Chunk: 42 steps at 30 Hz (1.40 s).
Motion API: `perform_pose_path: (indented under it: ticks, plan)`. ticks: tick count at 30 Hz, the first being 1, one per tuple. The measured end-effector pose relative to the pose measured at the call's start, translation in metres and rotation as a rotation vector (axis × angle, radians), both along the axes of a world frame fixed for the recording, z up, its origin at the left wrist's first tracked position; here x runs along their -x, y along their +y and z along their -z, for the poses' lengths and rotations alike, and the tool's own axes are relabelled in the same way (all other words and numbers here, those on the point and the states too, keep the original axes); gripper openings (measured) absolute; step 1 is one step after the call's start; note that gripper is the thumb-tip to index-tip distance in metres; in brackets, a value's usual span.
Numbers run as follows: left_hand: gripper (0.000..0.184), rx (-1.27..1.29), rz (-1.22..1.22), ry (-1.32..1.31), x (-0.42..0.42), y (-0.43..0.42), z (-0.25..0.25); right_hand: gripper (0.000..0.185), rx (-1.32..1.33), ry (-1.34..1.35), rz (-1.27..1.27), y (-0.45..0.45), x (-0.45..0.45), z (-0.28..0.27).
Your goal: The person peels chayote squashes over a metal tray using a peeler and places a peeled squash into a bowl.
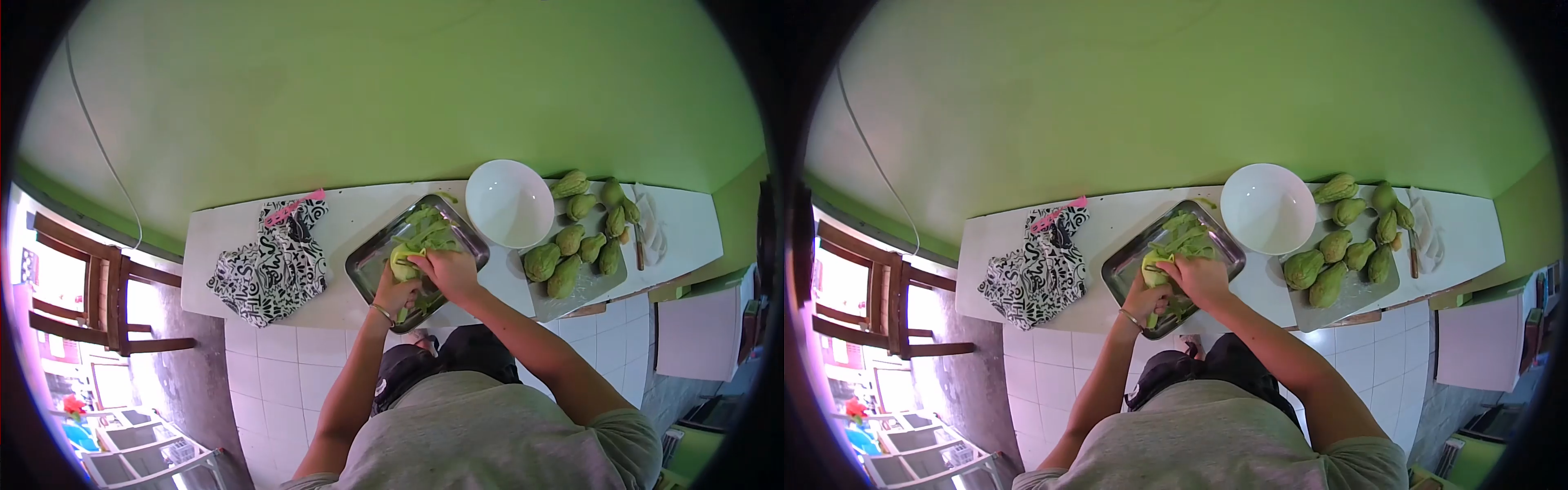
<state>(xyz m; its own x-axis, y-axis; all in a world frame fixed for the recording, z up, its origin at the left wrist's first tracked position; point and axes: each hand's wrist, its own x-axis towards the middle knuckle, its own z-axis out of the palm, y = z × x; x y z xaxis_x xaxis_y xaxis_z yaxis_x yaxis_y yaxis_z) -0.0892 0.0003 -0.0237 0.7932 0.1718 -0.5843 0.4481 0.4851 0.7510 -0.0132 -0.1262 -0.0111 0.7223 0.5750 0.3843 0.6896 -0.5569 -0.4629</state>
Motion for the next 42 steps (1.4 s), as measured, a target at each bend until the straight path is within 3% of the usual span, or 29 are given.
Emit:
perform_pose_path:
  ticks: [3,5,7,10,13,16,20,29,36,39,42]
  plan:
    - [0.062,-0.351,0.102,-0.202,0.005,-0.001,0.012,0.049,0.065,-0.045,0.103,0.009,-0.016,0.007]
    - [0.067,-0.293,0.211,-0.139,0.008,-0.006,0.004,0.05,0.106,-0.044,0.143,0.008,-0.04,0.02]
    - [0.072,-0.239,0.117,-0.188,0.004,-0.016,0.005,0.051,0.094,-0.018,0.176,0.007,-0.046,0.03]
    - [0.071,-0.194,0.094,-0.234,0.002,-0.009,-0.008,0.051,0.092,0.301,0.222,-0.005,-0.042,0.008]
    - [0.067,-0.166,0.076,-0.32,0.0,-0.006,-0.008,0.049,-0.137,0.666,0.117,-0.012,-0.033,-0.002]
    - [0.063,-0.237,0.122,-0.387,-0.007,0.001,0.01,0.043,-0.278,0.694,-0.006,-0.006,-0.019,0.018]
    - [0.061,-0.228,0.056,-0.293,-0.014,-0.001,-0.001,0.038,-0.158,0.413,0.083,-0.005,-0.022,0.01]
    - [0.059,-0.223,0.034,-0.118,-0.014,-0.007,0.008,0.05,0.101,0.219,-0.07,-0.011,0.007,-0.016]
    - [0.055,-0.276,0.016,-0.03,-0.016,0.0,0.01,0.055,0.125,0.139,0.057,0.009,-0.003,-0.006]
    - [0.052,-0.397,-0.026,-0.106,-0.016,0.008,0.024,0.054,0.075,0.124,0.095,0.021,-0.001,-0.002]
    - [0.063,-0.408,-0.014,-0.03,-0.016,0.016,0.03,0.053,0.072,0.079,0.124,0.029,-0.003,0.007]
